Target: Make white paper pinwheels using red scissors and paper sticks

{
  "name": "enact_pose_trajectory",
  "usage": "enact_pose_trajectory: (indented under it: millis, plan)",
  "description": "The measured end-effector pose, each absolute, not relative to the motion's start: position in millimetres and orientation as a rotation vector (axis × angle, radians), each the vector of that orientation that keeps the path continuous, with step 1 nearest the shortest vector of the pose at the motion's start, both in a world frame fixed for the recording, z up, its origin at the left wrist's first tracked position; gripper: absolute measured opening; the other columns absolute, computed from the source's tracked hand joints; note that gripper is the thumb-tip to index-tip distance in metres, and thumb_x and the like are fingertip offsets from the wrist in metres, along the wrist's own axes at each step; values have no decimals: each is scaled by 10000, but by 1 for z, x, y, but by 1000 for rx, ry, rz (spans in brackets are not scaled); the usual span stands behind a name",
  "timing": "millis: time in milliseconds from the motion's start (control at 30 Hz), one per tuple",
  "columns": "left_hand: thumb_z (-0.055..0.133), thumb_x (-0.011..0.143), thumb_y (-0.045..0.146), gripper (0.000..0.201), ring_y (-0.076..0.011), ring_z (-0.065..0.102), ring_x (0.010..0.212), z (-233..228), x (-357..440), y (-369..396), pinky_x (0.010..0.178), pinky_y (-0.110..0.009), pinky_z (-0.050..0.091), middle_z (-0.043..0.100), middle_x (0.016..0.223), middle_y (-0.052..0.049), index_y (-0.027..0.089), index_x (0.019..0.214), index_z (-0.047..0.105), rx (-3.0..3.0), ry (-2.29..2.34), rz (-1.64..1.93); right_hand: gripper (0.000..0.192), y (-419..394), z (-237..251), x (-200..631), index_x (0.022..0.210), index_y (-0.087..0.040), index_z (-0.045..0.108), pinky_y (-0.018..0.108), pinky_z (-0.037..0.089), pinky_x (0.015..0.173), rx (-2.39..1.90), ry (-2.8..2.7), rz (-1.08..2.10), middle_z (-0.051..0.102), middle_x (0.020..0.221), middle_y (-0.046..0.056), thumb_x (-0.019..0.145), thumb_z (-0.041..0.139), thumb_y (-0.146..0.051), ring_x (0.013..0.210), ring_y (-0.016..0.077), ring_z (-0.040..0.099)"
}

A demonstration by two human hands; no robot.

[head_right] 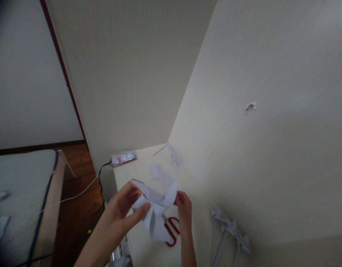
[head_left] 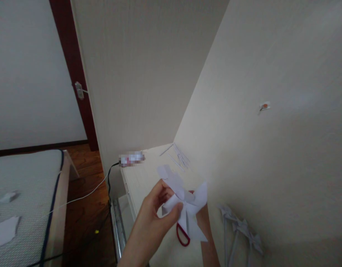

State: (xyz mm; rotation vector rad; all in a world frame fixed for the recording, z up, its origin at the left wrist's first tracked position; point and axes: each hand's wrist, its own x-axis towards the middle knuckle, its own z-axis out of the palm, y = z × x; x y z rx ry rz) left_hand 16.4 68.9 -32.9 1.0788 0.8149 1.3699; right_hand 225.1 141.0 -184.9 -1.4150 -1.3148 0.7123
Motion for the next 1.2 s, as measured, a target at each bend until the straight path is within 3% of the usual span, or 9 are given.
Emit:
enact_pose_trajectory:
  millis: [100, 200, 333, 533, 767, 1000, 1200]
  plan:
    - [703, 778, 180, 118, -201, 678, 863, -34, 21, 56, 807, -276, 522, 749, 903, -38, 221, 887, 685, 1091, 870, 1448, 330, 126, -149, 228, 857, -180, 691, 358, 565, 647, -1290, -1228, 782, 748, 789, 71, 809, 653, -504, 701, 221, 682]
    - [713, 779, 223, 58, -215, 679, 841, -34, 24, 41, 768, -282, 527, 742, 854, -44, 207, 834, 703, 1129, 929, 1457, 320, 109, -115, 219, 820, -174, 667, 313, 526, 599, -1167, -1130, 814, 732, 745, 50, 780, 690, -491, 637, 186, 645]
    - [716, 791, 278, 84, -220, 680, 841, -32, 18, 28, 742, -279, 531, 738, 836, -44, 202, 825, 711, 1154, 985, 1445, 266, 81, -78, 195, 694, -173, 628, 248, 456, 548, -1024, -1024, 844, 631, 607, -12, 793, 723, -401, 562, 127, 561]
    - [698, 787, 196, 16, -185, 638, 812, -34, 17, 38, 729, -251, 486, 691, 773, -6, 204, 793, 685, 1186, 973, 1523, 219, 60, -40, 178, 665, -190, 560, 210, 366, 499, -809, -993, 645, 528, 596, -59, 796, 717, -268, 530, 87, 459]
    - [643, 796, 149, 67, -186, 626, 799, -52, 8, 79, 711, -266, 462, 693, 808, -8, 204, 815, 675, 1121, 923, 1512, 78, 62, -46, 150, 821, -195, 666, 221, 424, 496, -831, -1174, 586, 660, 755, -12, 814, 707, -130, 593, 106, 580]
    - [668, 785, 151, 43, -174, 606, 793, -65, -2, 116, 737, -265, 459, 675, 791, -5, 193, 791, 672, 1045, 955, 1506, 104, 86, -64, 135, 834, -199, 672, 242, 498, 626, -949, -1294, 466, 661, 833, 12, 834, 701, -99, 768, 141, 631]
    - [674, 783, 130, 71, -140, 601, 755, -68, -3, 138, 685, -215, 467, 659, 768, 17, 190, 821, 673, 1009, 967, 1500, 152, 108, -57, 125, 820, -202, 651, 267, 458, 709, -1032, -1379, 238, 591, 904, 7, 817, 693, -56, 856, 142, 574]
